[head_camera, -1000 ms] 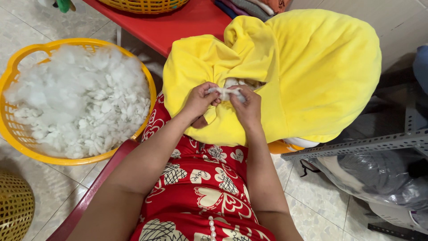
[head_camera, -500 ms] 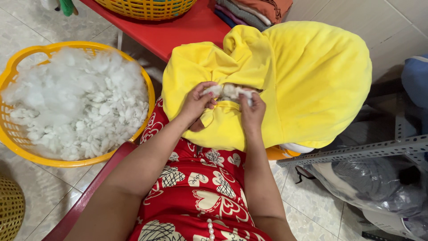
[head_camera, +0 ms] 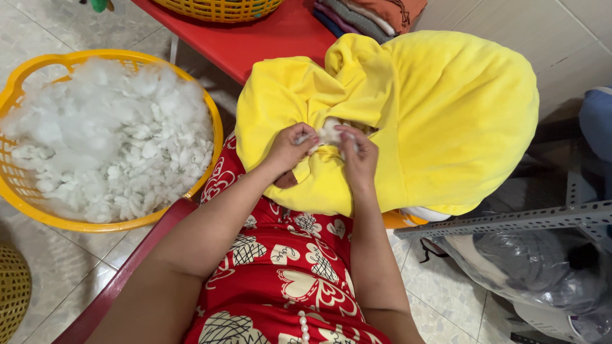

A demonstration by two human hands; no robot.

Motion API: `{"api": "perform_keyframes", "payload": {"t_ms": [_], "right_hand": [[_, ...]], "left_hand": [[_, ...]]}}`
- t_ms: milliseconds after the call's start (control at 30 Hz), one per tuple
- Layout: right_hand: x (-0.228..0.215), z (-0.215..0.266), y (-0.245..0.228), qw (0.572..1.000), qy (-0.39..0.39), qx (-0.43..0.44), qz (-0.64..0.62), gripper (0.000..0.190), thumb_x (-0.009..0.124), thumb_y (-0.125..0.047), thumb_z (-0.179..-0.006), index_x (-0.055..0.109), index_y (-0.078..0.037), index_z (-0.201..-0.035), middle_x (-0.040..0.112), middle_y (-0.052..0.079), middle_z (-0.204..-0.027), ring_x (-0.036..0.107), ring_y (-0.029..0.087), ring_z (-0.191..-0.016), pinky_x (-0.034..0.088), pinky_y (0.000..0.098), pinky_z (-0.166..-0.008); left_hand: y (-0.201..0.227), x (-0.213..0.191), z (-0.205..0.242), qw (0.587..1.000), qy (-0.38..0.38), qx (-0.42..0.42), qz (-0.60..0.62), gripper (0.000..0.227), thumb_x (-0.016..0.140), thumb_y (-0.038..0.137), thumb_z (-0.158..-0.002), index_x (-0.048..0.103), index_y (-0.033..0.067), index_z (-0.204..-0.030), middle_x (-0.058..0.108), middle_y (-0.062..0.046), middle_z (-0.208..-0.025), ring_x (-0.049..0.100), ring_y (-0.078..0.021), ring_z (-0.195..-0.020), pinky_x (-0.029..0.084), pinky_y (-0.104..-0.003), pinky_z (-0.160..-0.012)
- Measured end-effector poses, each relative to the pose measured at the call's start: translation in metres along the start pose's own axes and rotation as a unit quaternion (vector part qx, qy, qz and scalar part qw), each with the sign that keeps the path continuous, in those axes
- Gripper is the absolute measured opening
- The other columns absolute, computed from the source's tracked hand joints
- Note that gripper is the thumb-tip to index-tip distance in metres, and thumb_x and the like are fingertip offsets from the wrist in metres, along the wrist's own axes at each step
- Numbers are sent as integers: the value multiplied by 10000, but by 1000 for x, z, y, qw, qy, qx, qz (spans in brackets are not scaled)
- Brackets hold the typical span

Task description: The person repeatedly takes handfuls of white cotton from a yellow basket and stuffs them into a yellow fabric cushion cover. The person uses both hands to pull and push the cotton into the opening of the cushion.

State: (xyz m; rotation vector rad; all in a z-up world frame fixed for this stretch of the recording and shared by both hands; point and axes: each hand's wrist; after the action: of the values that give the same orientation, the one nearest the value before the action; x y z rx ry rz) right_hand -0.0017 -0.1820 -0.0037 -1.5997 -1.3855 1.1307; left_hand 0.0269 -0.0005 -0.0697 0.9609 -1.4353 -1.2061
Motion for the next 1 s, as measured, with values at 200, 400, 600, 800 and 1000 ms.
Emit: {"api": "perform_keyframes", "payload": {"t_ms": [200,400,600,800,1000], "right_hand": [[-19,-7,3,967,199,9,-159,175,567,-105,-1019,725,-47,-1065,691,36,-917,589,72,-685,460,235,-533],[4,-1,-18,992,22,24,121,197,605,-137,-1046,741,-48,-1159,682,104,-910,563,144,-680,453,296,-613],[31,-7,-74,941,-88,-110,308,401,549,-168,-1046,608,-87,-1434,647,144,-1144,663,259,-995,534,390,-879],[67,-9,-91,873,-120,-154,448,580,505,-233,-969,516,-123,-1538,445,113,-1502,389,362,-1384,277,519,-1172],[54,-15,-73,917,-79,-185,344,551,420,-197,-1047,459,-72,-1582,352,182,-1634,298,397,-1514,213,546,-1250]], "left_hand": [[9,-3,2,994,63,-50,75,143,667,166,-1004,662,55,-1095,694,-24,-877,623,-77,-667,504,-200,-574],[33,6,8,999,3,-22,30,213,567,196,-1023,653,127,-1205,687,0,-962,615,-52,-682,487,-187,-556],[60,27,17,987,-19,-29,155,326,430,364,-1081,593,125,-1230,646,10,-970,630,-51,-754,536,-206,-600],[71,19,23,893,44,-138,425,339,498,385,-1086,604,98,-1233,631,-30,-1014,595,-113,-819,520,-258,-631],[59,-25,11,876,58,-102,468,230,575,155,-989,599,68,-1200,661,-99,-1090,660,-200,-899,564,-302,-673]]}}
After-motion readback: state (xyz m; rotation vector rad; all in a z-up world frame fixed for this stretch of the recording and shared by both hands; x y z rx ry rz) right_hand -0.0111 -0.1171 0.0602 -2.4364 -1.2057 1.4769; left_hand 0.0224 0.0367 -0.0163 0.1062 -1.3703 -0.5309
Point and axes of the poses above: each hand's wrist, its own z-axis away from the middle knuckle, its own x-axis out of the palm, y = z × x
